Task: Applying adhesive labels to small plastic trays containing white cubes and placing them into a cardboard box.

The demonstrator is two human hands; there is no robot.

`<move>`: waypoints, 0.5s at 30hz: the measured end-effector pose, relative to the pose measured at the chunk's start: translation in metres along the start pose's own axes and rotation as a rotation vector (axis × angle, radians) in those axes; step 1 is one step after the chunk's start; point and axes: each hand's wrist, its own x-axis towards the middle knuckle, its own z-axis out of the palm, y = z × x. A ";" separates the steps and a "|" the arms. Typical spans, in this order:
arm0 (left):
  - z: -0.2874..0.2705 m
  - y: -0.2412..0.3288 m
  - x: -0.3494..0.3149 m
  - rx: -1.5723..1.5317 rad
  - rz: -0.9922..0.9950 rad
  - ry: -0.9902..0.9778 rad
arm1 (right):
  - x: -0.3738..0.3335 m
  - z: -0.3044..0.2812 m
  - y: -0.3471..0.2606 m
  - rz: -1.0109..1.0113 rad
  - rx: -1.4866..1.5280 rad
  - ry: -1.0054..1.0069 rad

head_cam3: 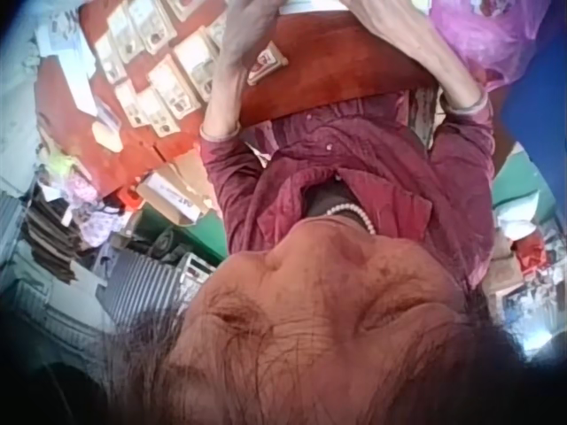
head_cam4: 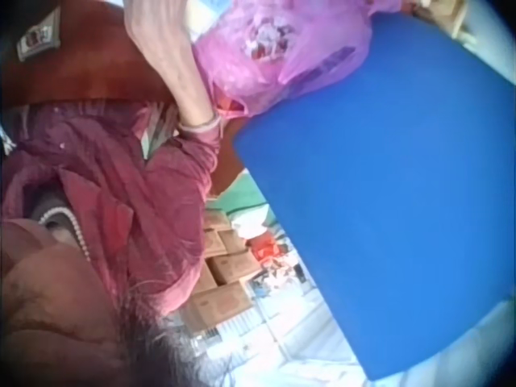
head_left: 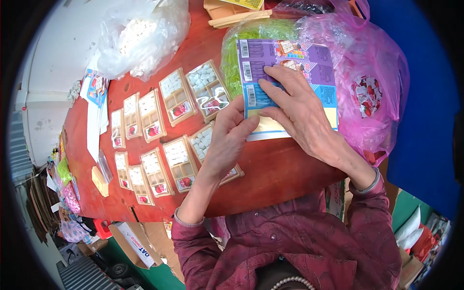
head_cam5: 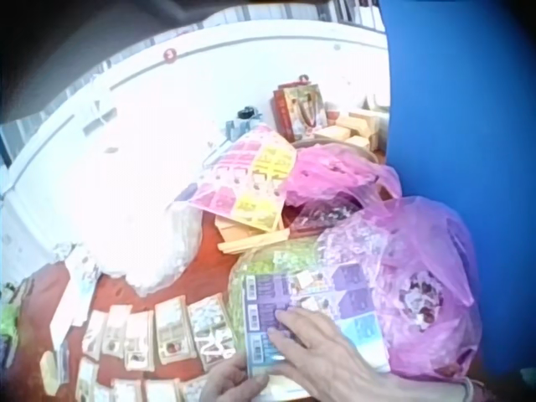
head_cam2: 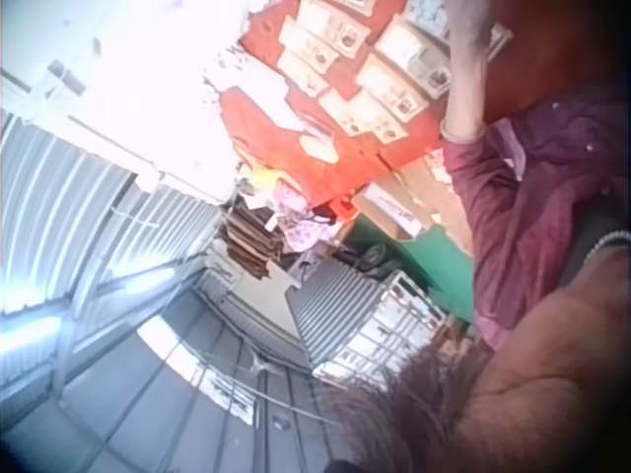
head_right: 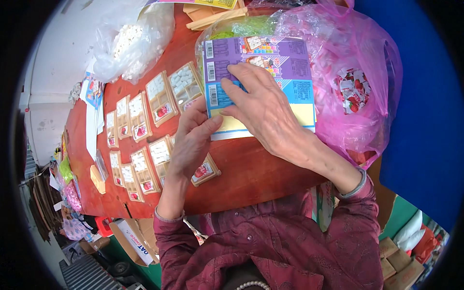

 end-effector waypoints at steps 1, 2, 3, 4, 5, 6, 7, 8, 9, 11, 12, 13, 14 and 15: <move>0.000 0.001 0.000 0.041 0.000 0.016 | 0.001 0.000 -0.001 -0.010 0.012 0.018; 0.002 0.003 0.002 0.038 0.000 0.017 | 0.003 0.000 -0.002 -0.011 0.011 0.016; 0.004 0.005 0.006 0.093 0.041 -0.006 | 0.004 -0.001 -0.002 -0.031 0.025 0.035; 0.005 0.007 0.009 0.148 0.082 -0.028 | 0.006 -0.001 -0.003 -0.051 0.038 0.054; 0.004 0.008 0.011 0.148 0.084 -0.024 | 0.008 -0.002 -0.004 -0.054 0.039 0.052; 0.003 0.009 0.013 0.269 0.134 -0.018 | 0.011 -0.003 -0.006 -0.076 0.015 0.078; 0.003 0.010 0.014 0.390 0.183 -0.011 | 0.013 -0.003 -0.006 -0.097 -0.010 0.105; 0.005 0.012 0.015 0.390 0.185 -0.010 | 0.013 -0.003 -0.006 -0.098 -0.011 0.104; 0.010 0.014 0.016 0.342 0.172 0.047 | 0.014 -0.003 -0.006 -0.104 -0.042 0.104; 0.011 0.015 0.018 0.295 0.160 0.106 | 0.014 -0.003 -0.003 -0.113 -0.072 0.105; 0.009 0.013 0.021 0.197 0.135 0.141 | 0.015 -0.002 0.000 -0.116 -0.067 0.119; 0.008 0.012 0.022 0.099 0.110 0.175 | 0.016 -0.002 0.002 -0.120 -0.061 0.134; 0.009 0.012 0.023 0.100 0.111 0.175 | 0.017 -0.003 0.003 -0.121 -0.061 0.134; 0.012 0.012 0.024 0.100 0.128 0.191 | 0.018 -0.005 0.003 -0.116 -0.067 0.139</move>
